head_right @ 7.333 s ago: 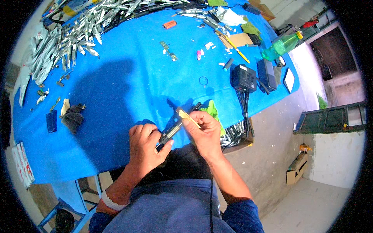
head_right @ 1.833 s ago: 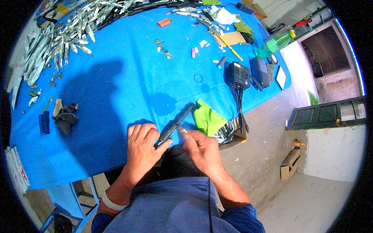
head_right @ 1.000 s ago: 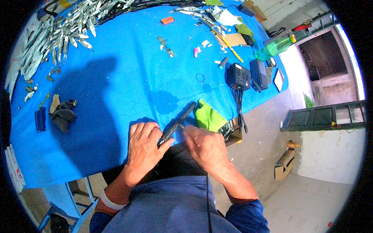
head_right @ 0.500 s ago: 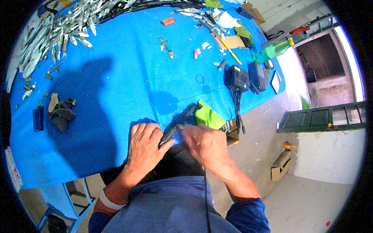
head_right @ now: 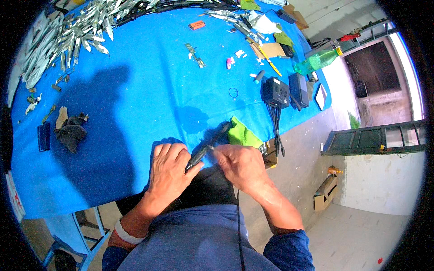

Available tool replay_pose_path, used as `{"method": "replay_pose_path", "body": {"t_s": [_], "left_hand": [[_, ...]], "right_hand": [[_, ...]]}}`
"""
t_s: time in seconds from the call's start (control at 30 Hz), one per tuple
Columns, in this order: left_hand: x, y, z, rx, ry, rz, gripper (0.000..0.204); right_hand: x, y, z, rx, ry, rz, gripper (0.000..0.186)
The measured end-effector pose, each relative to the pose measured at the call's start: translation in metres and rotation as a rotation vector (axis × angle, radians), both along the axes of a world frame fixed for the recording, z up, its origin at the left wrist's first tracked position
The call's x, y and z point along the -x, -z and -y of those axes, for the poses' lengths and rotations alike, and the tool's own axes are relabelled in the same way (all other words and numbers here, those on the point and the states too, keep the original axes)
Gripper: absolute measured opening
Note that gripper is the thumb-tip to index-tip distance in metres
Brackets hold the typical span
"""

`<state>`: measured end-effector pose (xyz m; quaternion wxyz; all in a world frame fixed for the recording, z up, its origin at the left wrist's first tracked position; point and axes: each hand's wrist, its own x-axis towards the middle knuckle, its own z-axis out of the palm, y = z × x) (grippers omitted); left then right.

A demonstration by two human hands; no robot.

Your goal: The person uses a soldering iron to work on a small electronic component held in their left hand. They briefly pick up a green bottle and pour liquid onto the component before continuing to solder. The workspace is cluttered with various electronic parts and tools.

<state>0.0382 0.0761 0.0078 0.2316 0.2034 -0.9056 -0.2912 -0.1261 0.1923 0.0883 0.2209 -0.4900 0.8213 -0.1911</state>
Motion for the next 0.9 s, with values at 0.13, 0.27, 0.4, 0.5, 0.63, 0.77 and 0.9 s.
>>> {"method": "replay_pose_path", "body": {"t_s": [0.13, 0.27, 0.4, 0.5, 0.63, 0.77, 0.9], "left_hand": [[0.000, 0.001, 0.000, 0.023, -0.006, -0.025, 0.033], [-0.002, 0.001, 0.000, 0.012, -0.006, -0.019, 0.033], [-0.001, 0.000, 0.000, 0.007, -0.006, -0.013, 0.032], [-0.001, 0.000, 0.000, 0.012, -0.006, -0.010, 0.032], [-0.001, 0.001, 0.000, 0.000, -0.001, 0.001, 0.032], [-0.001, 0.000, 0.000, 0.023, -0.010, -0.020, 0.032], [0.000, 0.002, 0.000, 0.022, -0.012, -0.036, 0.032]], "right_hand": [[-0.005, -0.001, -0.002, 0.017, -0.121, 0.077, 0.009], [0.002, -0.006, 0.005, -0.057, 0.087, 0.067, 0.012], [0.002, -0.001, 0.001, -0.074, -0.019, 0.097, 0.013], [0.002, 0.003, 0.000, -0.053, -0.033, 0.084, 0.014], [0.005, -0.002, 0.006, -0.066, 0.023, 0.086, 0.015], [0.002, -0.003, 0.004, -0.061, -0.043, 0.050, 0.018], [0.008, -0.003, 0.006, -0.039, 0.023, 0.069, 0.019]]}}
